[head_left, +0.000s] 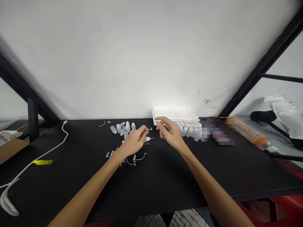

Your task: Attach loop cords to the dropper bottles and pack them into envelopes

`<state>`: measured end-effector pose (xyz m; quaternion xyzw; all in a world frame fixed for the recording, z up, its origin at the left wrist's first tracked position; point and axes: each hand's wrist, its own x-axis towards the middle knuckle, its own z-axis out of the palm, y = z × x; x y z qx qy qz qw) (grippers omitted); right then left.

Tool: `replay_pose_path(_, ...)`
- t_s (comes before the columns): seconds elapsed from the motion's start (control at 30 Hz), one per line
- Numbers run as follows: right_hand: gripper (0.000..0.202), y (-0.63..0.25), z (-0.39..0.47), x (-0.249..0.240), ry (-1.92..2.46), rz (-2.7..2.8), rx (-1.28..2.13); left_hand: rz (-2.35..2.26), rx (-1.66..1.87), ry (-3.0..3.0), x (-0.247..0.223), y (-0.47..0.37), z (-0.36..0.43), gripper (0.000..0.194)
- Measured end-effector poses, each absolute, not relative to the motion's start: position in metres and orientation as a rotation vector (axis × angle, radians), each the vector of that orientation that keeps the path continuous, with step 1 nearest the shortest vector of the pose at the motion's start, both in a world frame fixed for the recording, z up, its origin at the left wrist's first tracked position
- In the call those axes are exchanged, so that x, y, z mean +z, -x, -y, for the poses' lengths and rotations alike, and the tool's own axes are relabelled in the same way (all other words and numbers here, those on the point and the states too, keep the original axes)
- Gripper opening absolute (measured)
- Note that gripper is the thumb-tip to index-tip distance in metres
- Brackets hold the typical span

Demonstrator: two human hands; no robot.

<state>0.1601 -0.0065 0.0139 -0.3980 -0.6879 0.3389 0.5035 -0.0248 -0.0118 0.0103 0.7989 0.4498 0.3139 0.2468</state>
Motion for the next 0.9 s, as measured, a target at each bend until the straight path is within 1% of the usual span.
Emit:
replay_pose_path(0.17,0.027,-0.1624,0.0067,0.0167,0.933,1.707,0.889,-1.195,0.775,-2.241,0.0081,0.0247,0.0126,0.016)
replay_pose_path(0.43,0.016,-0.1608,0.0059,0.0149,0.942,1.813,0.814,-1.221,0.756,-2.272,0.0061,0.0253,0.0103,0.016)
replay_pose_path(0.9,0.015,-0.1618,0.0066,0.0141,0.912,1.862,0.857,-1.272,0.752,-2.269,0.007,0.029,0.0078,0.016)
